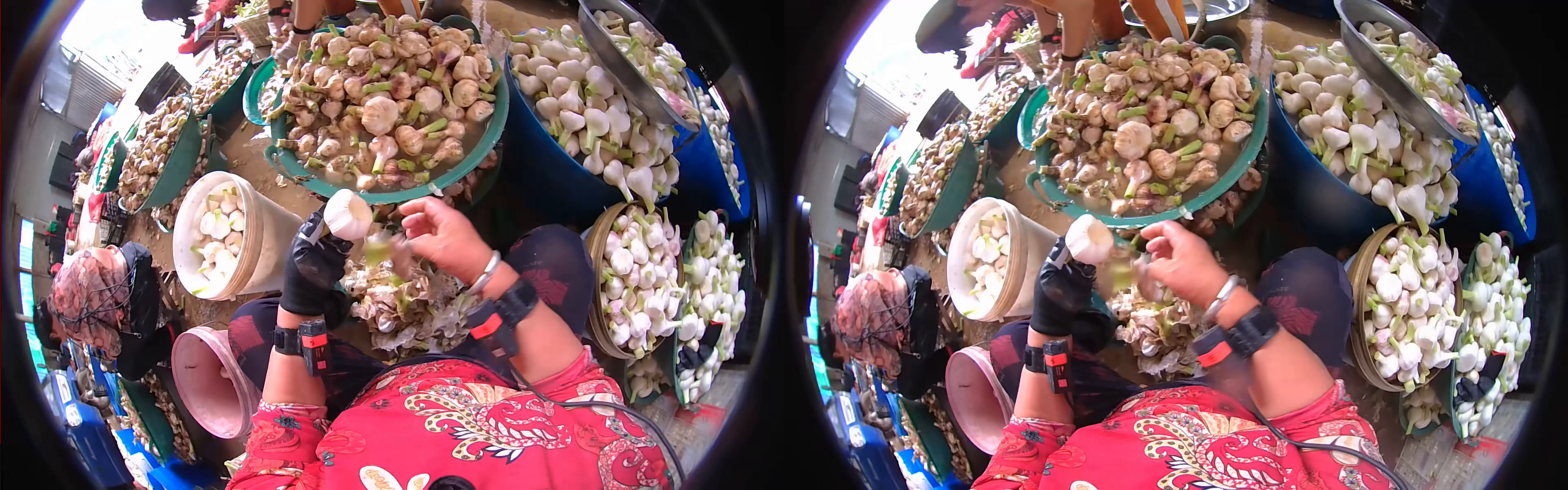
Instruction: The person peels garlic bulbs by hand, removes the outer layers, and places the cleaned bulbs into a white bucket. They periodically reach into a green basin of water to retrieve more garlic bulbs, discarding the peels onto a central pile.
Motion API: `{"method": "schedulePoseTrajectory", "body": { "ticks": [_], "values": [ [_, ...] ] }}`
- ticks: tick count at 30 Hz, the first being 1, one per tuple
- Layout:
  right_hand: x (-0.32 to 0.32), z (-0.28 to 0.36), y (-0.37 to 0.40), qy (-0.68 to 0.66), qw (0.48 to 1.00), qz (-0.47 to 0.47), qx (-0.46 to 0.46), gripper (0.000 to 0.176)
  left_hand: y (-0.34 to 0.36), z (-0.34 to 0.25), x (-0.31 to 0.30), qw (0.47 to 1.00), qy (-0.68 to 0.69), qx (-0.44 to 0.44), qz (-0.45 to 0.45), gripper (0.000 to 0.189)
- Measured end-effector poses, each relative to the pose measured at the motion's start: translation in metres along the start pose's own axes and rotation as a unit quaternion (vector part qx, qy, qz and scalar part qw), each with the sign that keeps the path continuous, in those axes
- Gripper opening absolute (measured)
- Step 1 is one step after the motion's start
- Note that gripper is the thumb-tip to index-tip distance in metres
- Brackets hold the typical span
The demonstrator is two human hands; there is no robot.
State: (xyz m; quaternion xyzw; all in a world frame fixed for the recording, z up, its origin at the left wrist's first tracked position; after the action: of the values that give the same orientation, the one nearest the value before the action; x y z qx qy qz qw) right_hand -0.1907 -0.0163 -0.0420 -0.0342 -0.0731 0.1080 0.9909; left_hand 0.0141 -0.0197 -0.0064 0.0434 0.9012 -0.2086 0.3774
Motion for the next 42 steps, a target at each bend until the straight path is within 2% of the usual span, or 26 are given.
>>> {"method": "schedulePoseTrajectory", "body": {
  "ticks": [1,2,3,4,5,7,9,11,12,13,15,16,18,19,23,25,27,31,33,34,35,36,37,38,40,42],
  "values": [
    [0.005,-0.002,0.001,0.086,0.996,-0.005,-0.032,0.045,0.002,-0.004,0.006,1.0,0.004,-0.001,0.004,0.034],
    [0.008,-0.005,0.0,0.078,0.997,0.007,-0.003,0.056,0.004,-0.006,0.013,0.994,0.099,-0.054,0.011,0.034],
    [0.013,0.003,0.001,0.014,1.0,-0.003,0.028,0.062,0.005,-0.009,0.018,0.975,0.193,-0.105,0.018,0.033],
    [0.017,0.009,0.0,0.052,0.998,-0.021,-0.033,0.062,0.007,-0.007,0.026,0.982,0.177,-0.067,-0.002,0.031],
    [0.019,0.014,0.001,0.089,0.991,-0.037,-0.093,0.061,0.009,-0.007,0.028,0.982,0.179,-0.067,-0.001,0.031],
    [0.02,0.006,0.0,0.059,0.994,-0.064,-0.064,0.054,0.007,-0.013,0.032,0.906,0.364,-0.204,0.07,0.031],
    [0.017,-0.004,0.0,0.027,0.995,-0.092,-0.032,0.047,0.008,-0.011,0.037,0.911,0.342,-0.223,0.062,0.026],
    [0.012,-0.003,-0.001,0.038,0.984,-0.129,-0.113,0.034,0.005,-0.023,0.035,0.782,0.503,-0.365,0.051,0.028],
    [0.011,0.0,-0.001,0.039,0.984,-0.128,-0.114,0.034,0.004,-0.028,0.035,0.811,0.462,-0.357,0.032,0.035],
    [0.009,0.006,-0.001,0.041,0.982,-0.139,-0.119,0.028,0.004,-0.027,0.035,0.811,0.463,-0.356,0.032,0.035],
    [0.007,0.014,0.0,0.043,0.977,-0.162,-0.13,0.018,0.008,-0.026,0.034,0.825,0.451,-0.322,0.112,0.034],
    [0.005,0.013,-0.002,0.043,0.977,-0.162,-0.13,0.018,0.01,-0.027,0.034,0.825,0.451,-0.322,0.112,0.034],
    [-0.002,0.009,-0.004,0.039,0.982,-0.156,-0.099,0.014,0.014,-0.033,0.037,0.758,0.532,-0.361,0.112,0.035],
    [-0.002,0.009,-0.004,0.04,0.982,-0.156,-0.098,0.014,0.013,-0.038,0.039,0.757,0.533,-0.361,0.113,0.035],
    [0.0,0.014,-0.001,0.126,0.97,-0.156,-0.137,0.015,0.012,-0.039,0.047,0.775,0.51,-0.366,0.072,0.038],
    [0.001,0.021,0.002,0.228,0.946,-0.162,-0.165,0.015,0.016,-0.035,0.052,0.783,0.495,-0.369,0.07,0.041],
    [0.001,0.017,0.0,0.254,0.936,-0.162,-0.185,0.011,0.015,-0.035,0.052,0.829,0.459,-0.305,0.09,0.044],
    [-0.001,0.011,-0.002,0.315,0.909,-0.201,-0.186,0.007,0.015,-0.039,0.05,0.823,0.457,-0.326,0.091,0.042],
    [-0.006,0.005,-0.005,0.322,0.9,-0.224,-0.191,0.008,0.017,-0.042,0.042,0.693,0.592,-0.392,0.125,0.04],
    [-0.016,-0.008,-0.009,0.23,0.938,-0.239,-0.104,0.008,0.022,-0.036,0.037,0.666,0.613,-0.399,0.146,0.038],
    [-0.021,-0.02,-0.01,0.133,0.959,-0.25,-0.015,0.008,0.026,-0.032,0.035,0.668,0.611,-0.399,0.145,0.038],
    [-0.019,-0.012,-0.009,0.07,0.964,-0.257,0.005,0.009,0.029,-0.028,0.032,0.64,0.64,-0.408,0.122,0.036],
    [-0.019,-0.01,-0.01,0.082,0.963,-0.254,0.023,0.009,0.031,-0.024,0.03,0.61,0.668,-0.415,0.096,0.035],
    [-0.014,-0.008,-0.01,0.044,0.974,-0.221,0.031,0.009,0.03,-0.02,0.026,0.655,0.632,-0.405,0.091,0.032],
    [-0.005,-0.008,-0.007,0.004,0.981,-0.192,0.038,0.009,0.028,-0.025,0.023,0.669,0.619,-0.401,0.084,0.032],
    [0.003,-0.004,-0.006,0.091,0.991,-0.073,-0.073,0.011,0.029,-0.024,0.026,0.704,0.59,-0.386,0.08,0.032]
  ]
}}
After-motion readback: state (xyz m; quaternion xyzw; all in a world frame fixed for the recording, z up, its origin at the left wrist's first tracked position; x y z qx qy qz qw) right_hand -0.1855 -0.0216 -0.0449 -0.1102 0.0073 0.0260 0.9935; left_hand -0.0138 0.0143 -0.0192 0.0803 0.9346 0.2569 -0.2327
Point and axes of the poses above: each hand's wrist, its own y-axis away from the middle knuckle, its own x-axis out of the palm, z = x × y, the point moved 3 cm from there along -y, towards the middle knuckle, and after that the axes turned 7 degrees about -x, right-handed, at the moved point
